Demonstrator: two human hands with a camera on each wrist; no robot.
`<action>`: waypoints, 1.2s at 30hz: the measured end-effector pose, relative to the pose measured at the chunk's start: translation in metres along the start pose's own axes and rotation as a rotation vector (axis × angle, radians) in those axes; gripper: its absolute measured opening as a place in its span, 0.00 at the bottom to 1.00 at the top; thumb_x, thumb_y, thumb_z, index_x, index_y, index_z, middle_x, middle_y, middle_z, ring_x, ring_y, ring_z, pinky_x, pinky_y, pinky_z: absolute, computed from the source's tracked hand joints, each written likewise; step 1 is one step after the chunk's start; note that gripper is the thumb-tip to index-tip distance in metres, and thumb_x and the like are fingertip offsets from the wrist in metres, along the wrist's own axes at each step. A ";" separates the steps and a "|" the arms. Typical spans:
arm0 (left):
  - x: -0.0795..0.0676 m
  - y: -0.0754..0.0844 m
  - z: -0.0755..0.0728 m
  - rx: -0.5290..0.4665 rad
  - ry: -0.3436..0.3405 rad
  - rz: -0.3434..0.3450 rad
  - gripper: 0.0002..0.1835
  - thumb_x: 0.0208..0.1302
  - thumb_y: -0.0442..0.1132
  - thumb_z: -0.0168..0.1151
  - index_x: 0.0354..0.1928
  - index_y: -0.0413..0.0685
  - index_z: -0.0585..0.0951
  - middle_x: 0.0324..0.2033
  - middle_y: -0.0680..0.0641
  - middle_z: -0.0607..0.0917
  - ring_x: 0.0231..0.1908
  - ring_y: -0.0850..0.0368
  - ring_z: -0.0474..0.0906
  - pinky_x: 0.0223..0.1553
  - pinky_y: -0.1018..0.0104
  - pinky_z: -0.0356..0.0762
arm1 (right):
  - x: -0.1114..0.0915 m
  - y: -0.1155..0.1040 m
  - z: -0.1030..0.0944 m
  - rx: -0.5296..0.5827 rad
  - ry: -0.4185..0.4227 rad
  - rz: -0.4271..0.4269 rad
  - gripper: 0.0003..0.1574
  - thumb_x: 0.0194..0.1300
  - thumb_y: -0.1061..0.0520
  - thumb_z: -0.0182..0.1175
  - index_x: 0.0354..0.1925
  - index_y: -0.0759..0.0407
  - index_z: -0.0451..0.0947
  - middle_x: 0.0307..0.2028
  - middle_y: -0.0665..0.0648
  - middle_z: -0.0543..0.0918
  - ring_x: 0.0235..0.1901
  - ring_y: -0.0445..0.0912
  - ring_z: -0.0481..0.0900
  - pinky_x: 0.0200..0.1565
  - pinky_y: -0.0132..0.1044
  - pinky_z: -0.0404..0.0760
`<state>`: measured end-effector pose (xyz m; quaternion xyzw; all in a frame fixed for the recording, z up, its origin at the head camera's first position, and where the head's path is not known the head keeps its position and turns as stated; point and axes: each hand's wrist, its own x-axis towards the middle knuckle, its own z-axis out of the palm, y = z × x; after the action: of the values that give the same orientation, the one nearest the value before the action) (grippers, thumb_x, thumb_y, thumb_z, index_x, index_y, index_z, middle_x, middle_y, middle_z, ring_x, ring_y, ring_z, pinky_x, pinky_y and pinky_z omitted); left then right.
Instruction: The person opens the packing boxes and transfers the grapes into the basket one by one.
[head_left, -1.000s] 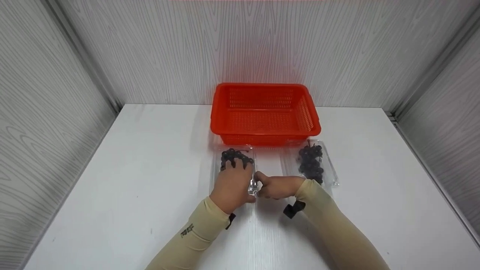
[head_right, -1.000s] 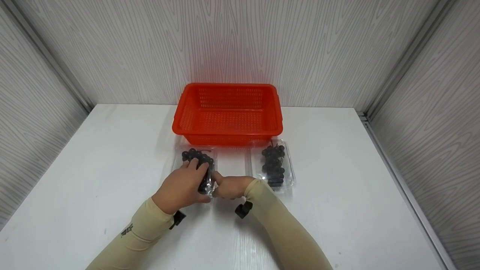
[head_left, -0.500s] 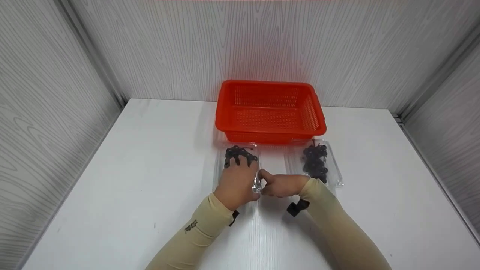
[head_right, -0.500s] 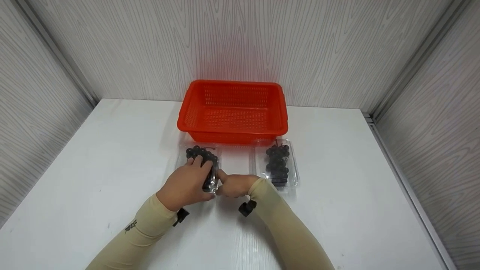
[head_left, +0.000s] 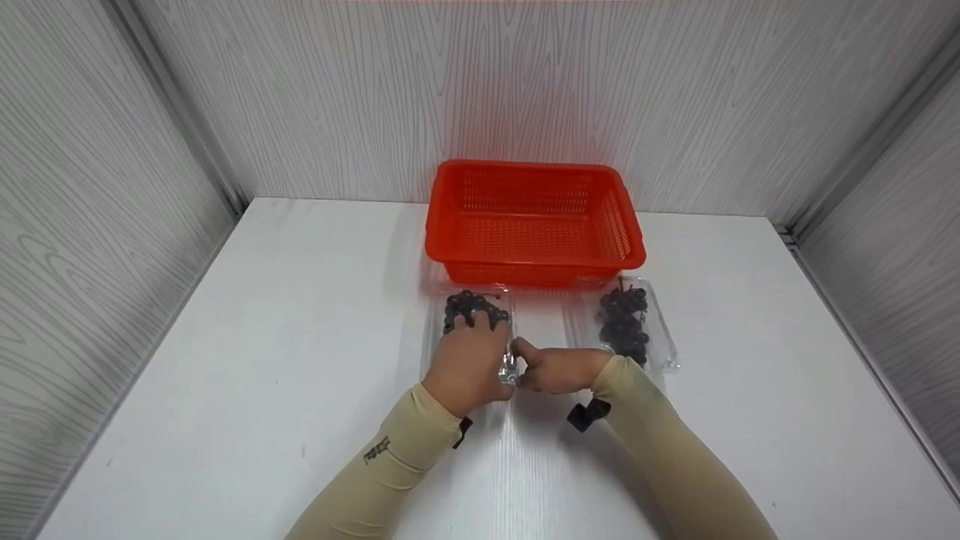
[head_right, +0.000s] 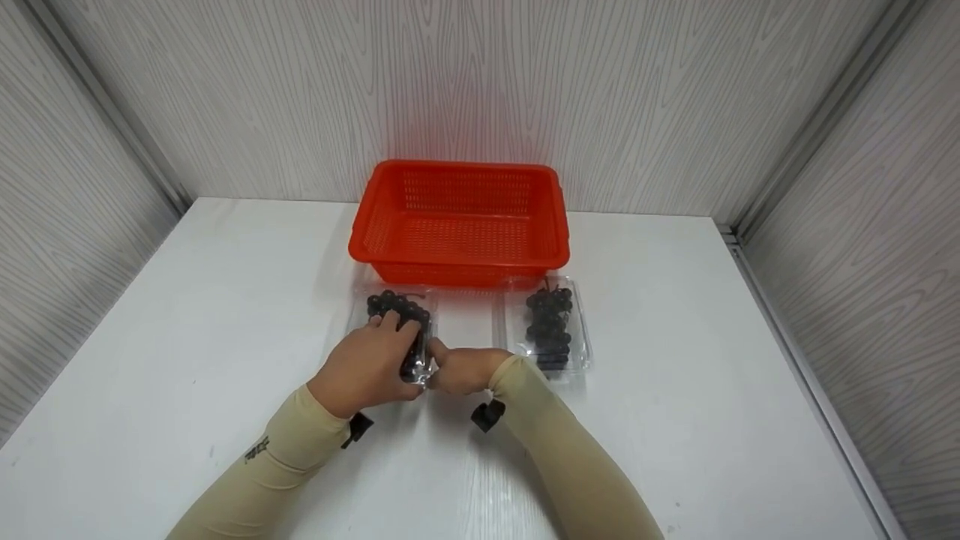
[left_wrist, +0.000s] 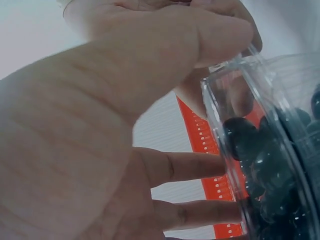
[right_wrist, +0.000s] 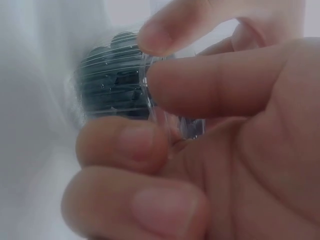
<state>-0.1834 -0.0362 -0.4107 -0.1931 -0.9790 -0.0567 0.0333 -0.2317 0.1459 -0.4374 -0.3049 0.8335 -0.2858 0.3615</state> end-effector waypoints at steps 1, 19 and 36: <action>0.000 0.000 0.000 0.001 0.002 0.000 0.41 0.44 0.55 0.84 0.57 0.42 0.80 0.52 0.32 0.83 0.52 0.26 0.82 0.47 0.39 0.85 | 0.000 -0.001 0.000 -0.003 0.001 -0.004 0.21 0.73 0.57 0.50 0.58 0.59 0.54 0.33 0.52 0.71 0.27 0.44 0.66 0.34 0.36 0.67; 0.003 -0.001 0.001 -0.005 0.012 0.023 0.42 0.44 0.56 0.83 0.57 0.38 0.80 0.51 0.31 0.84 0.49 0.26 0.83 0.49 0.40 0.85 | -0.001 -0.004 0.000 -0.081 0.054 -0.023 0.24 0.73 0.56 0.51 0.60 0.62 0.56 0.50 0.63 0.77 0.48 0.52 0.75 0.54 0.42 0.70; -0.001 0.001 0.003 0.012 0.061 0.032 0.41 0.42 0.54 0.83 0.56 0.39 0.78 0.47 0.33 0.84 0.45 0.30 0.84 0.39 0.41 0.87 | -0.001 -0.006 0.004 -0.066 0.053 -0.090 0.23 0.71 0.60 0.49 0.57 0.67 0.53 0.45 0.62 0.74 0.46 0.51 0.73 0.52 0.40 0.69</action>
<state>-0.1817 -0.0350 -0.4134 -0.2066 -0.9746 -0.0560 0.0651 -0.2266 0.1413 -0.4351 -0.3461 0.8372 -0.2824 0.3156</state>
